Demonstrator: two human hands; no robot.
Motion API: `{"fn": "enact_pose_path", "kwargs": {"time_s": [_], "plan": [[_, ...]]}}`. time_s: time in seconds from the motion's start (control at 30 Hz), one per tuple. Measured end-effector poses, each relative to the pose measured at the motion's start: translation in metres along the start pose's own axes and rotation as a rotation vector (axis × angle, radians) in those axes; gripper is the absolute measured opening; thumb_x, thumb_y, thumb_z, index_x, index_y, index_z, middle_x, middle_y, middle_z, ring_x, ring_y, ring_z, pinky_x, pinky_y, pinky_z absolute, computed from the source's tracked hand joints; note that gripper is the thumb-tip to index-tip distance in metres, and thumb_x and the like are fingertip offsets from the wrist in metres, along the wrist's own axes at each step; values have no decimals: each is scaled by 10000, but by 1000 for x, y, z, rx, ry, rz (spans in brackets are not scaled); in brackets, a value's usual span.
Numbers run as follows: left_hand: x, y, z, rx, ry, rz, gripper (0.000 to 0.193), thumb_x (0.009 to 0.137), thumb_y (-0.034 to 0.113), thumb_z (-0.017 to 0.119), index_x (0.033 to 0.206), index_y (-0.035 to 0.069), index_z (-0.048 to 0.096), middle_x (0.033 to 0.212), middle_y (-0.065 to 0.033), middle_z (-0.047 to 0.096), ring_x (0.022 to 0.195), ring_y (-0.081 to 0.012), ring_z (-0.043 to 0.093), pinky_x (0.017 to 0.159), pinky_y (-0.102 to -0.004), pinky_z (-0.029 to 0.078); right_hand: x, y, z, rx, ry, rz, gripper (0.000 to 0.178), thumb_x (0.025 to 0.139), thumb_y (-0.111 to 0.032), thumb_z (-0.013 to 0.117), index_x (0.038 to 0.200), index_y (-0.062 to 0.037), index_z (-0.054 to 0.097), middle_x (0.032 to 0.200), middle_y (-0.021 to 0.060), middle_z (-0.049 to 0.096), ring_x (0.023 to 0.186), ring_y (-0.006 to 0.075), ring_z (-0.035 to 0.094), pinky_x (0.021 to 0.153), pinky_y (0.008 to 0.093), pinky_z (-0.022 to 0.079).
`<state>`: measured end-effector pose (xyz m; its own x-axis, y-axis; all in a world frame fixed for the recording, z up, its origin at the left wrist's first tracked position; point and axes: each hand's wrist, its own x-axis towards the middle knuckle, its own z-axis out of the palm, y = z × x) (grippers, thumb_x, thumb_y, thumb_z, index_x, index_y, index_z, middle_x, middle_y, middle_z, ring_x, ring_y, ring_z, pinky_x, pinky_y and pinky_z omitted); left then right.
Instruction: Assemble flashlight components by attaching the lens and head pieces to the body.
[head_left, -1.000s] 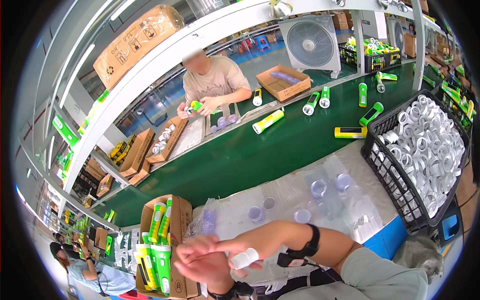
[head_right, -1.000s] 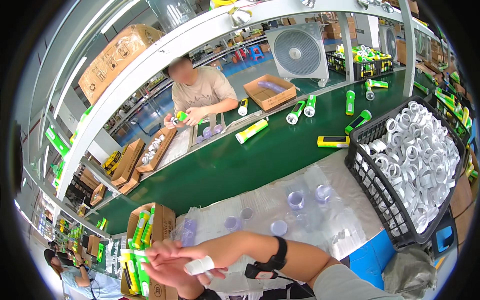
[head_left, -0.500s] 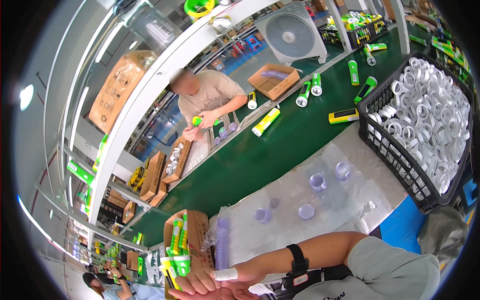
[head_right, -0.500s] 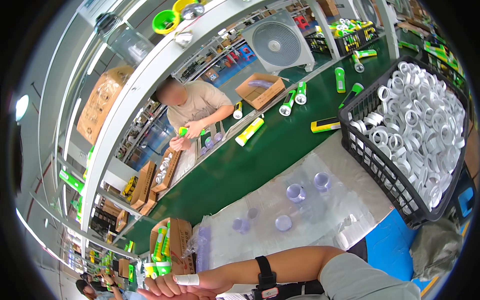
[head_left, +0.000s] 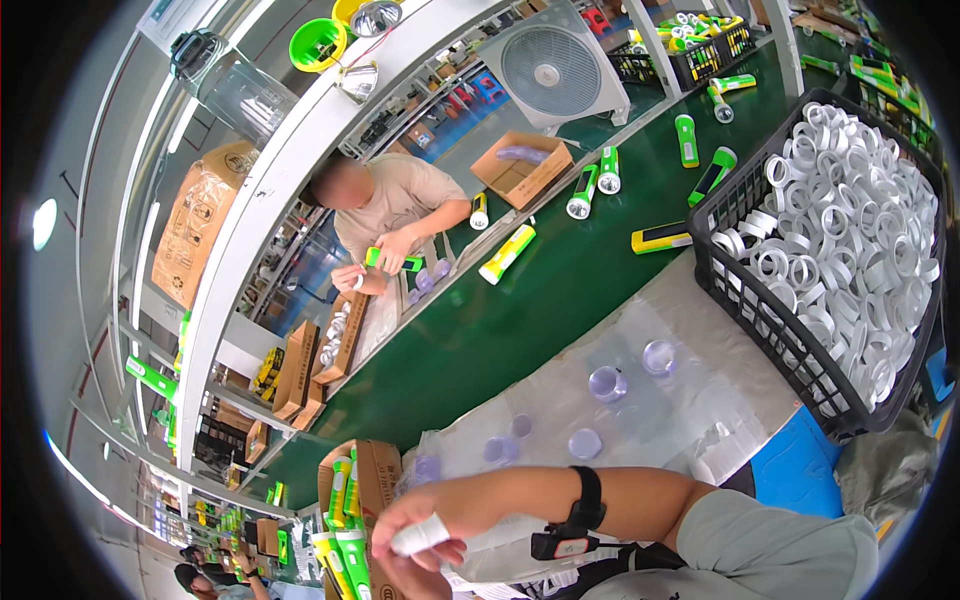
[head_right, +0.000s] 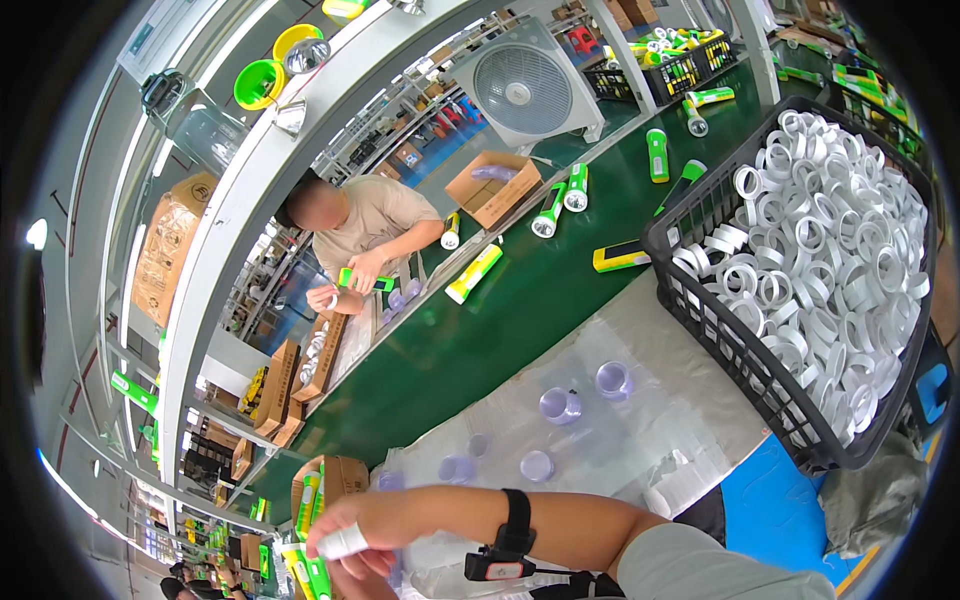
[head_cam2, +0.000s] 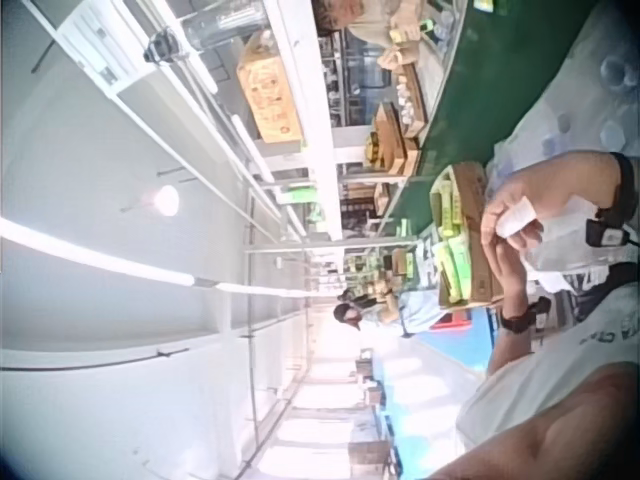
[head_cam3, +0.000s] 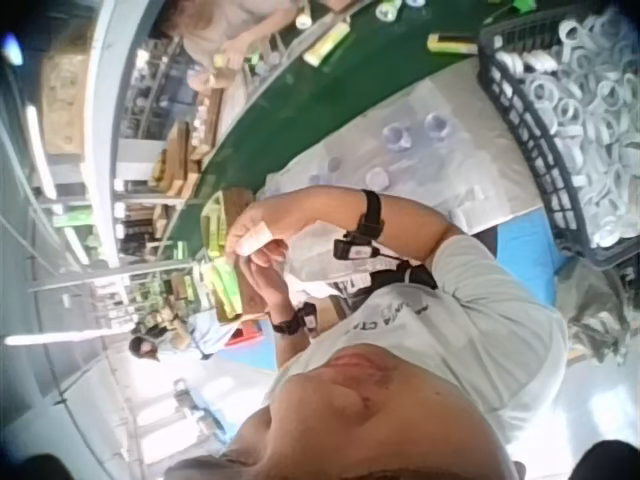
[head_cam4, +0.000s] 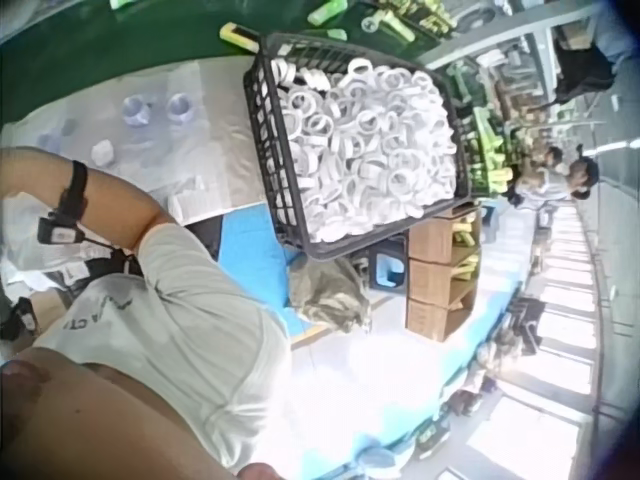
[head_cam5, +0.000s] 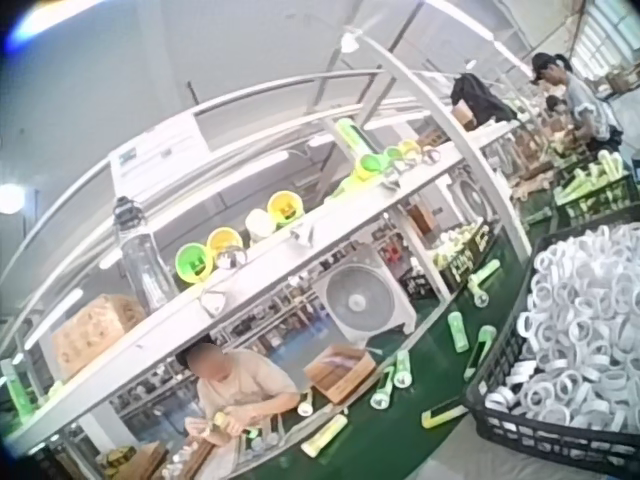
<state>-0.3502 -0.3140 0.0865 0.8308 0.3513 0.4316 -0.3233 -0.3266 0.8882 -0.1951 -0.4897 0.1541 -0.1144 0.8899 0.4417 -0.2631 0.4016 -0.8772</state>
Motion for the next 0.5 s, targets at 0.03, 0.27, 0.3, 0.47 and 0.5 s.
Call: {"fn": "enact_pose_path", "kwargs": {"time_s": [0.03, 0.27, 0.3, 0.47, 0.5], "plan": [[-9, -17, -8, 481, -147, -20, 390, 906, 235, 536, 1205, -7, 470, 1100, -150, 558, 999, -290, 551, 843, -368, 467, -14, -8, -8, -3, 73, -56, 364, 939, -316, 496, 1182, -47, 524, 730, 35, 592, 551, 79, 544, 492, 221, 429], [-63, -71, -25, 1272, -701, 219, 548, 816, 438, 630, 1221, 93, 501, 1221, -259, 430, 1113, -429, 436, 890, -476, 409, -77, -64, -18, -316, 807, -588, 257, 876, -134, 606, 1117, -57, 561, 763, 17, 586, 590, 56, 542, 505, 197, 411], [-65, -84, -32, 1079, -714, 19, 648, 771, 409, 690, 1303, 113, 468, 1356, -295, 329, 1247, -493, 320, 992, -510, 345, -88, -72, -7, -479, 967, -700, 297, 856, -115, 628, 1138, -59, 553, 786, 26, 584, 613, 55, 548, 514, 195, 414], [0, 22, 13, 771, -505, 62, 529, 758, 180, 713, 1231, 65, 505, 1159, -235, 540, 1058, -389, 541, 872, -433, 460, -139, -88, 44, -822, 724, -1215, 623, 785, -187, 636, 1320, -13, 369, 824, 30, 540, 517, 120, 470, 425, 246, 380], [9, 39, 8, 783, -421, 310, 539, 764, 180, 706, 1241, 63, 485, 1140, -243, 538, 1004, -379, 569, 821, -427, 488, -143, -89, 54, -1035, 769, -1107, 665, 752, -243, 671, 1308, -29, 375, 847, 21, 519, 555, 111, 460, 443, 236, 373]]}}
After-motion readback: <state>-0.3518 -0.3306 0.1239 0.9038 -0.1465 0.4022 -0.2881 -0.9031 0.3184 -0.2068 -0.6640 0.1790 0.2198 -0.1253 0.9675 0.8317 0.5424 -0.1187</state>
